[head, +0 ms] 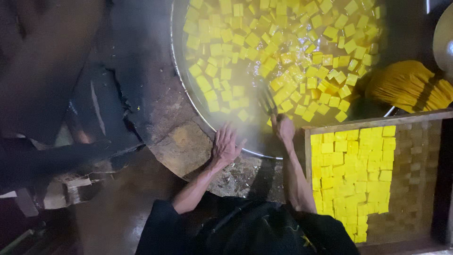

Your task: The person uses a slotted spatula to scoop yellow tofu cubes from a large steaming pot and places them onto a wooden tray. The person repeatedly scoops and arranges the tofu cubes on the tray.

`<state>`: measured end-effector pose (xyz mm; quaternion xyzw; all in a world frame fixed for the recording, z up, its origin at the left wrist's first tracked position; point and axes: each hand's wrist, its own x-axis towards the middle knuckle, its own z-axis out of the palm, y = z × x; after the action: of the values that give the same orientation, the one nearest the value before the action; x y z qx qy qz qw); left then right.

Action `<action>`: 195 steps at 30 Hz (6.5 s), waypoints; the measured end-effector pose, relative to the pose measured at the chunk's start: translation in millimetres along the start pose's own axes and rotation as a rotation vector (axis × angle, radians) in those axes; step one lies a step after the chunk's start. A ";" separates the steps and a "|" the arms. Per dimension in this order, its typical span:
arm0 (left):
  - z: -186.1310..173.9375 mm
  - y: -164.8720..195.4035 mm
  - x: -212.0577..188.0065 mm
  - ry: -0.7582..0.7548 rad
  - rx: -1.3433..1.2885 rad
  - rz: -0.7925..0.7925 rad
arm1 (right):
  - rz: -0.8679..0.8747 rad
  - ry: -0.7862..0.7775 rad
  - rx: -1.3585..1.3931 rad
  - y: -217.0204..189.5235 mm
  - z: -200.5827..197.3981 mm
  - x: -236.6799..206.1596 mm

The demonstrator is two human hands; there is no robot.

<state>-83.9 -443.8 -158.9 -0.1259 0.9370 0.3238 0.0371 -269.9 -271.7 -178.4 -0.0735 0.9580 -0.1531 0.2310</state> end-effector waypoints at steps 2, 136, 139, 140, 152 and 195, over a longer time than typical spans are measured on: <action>0.0 -1.6 1.0 -0.047 0.005 -0.026 | 0.166 -0.181 0.030 -14.0 -0.6 -2.9; -34.8 -76.9 -25.1 0.261 0.052 0.031 | 0.135 0.129 0.823 -23.2 33.6 -57.9; -34.1 -77.2 -28.6 0.243 0.040 0.011 | -0.018 0.211 0.632 -9.4 32.3 -73.3; -33.8 -77.2 -27.0 0.238 0.027 0.006 | 0.006 0.179 0.575 -5.6 31.7 -71.5; -34.5 -80.1 -18.9 0.222 0.064 0.011 | 0.061 -0.160 0.168 3.5 56.5 -62.6; -28.5 -77.3 -22.0 0.233 0.031 -0.007 | 0.015 -0.136 0.245 0.8 42.1 -34.2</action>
<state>-42.2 -515.4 -179.3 -0.1652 0.9395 0.2922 -0.0692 -220.2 -274.7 -199.9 -0.0476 0.9148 -0.2618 0.3039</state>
